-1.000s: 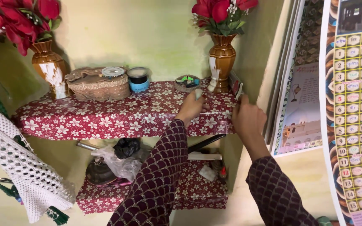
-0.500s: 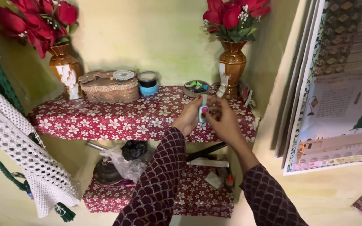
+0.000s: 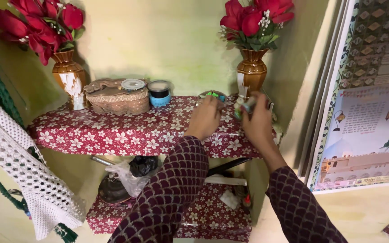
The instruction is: Organizing various small items, including tools, adhesives, and decorative pieces, on a small table and shelves.
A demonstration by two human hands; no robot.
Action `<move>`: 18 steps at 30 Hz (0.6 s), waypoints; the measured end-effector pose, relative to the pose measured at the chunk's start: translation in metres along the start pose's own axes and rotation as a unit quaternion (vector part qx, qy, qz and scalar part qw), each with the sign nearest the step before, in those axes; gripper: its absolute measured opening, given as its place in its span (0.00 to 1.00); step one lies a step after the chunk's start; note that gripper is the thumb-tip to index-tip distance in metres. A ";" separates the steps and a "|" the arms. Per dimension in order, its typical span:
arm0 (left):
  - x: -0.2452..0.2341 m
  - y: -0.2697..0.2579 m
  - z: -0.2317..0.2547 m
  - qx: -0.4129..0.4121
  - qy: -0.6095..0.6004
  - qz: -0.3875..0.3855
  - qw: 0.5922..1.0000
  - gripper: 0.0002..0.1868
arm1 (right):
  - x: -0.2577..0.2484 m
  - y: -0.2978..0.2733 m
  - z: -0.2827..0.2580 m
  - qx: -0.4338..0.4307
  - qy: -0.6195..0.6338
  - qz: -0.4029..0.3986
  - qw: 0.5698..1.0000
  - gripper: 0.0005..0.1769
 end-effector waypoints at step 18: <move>-0.005 -0.001 -0.084 -0.181 0.034 0.088 0.979 0.24 | 0.184 0.112 0.055 -0.389 -0.475 -0.144 0.776 0.06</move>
Point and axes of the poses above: each hand's wrist, its own y-axis towards the middle knuckle, its own x-axis out of the palm, z = x × y, the point moved 9 cm from there along y, towards the middle knuckle, and after that the axes turned 7 degrees about z, right-handed, at the moved point
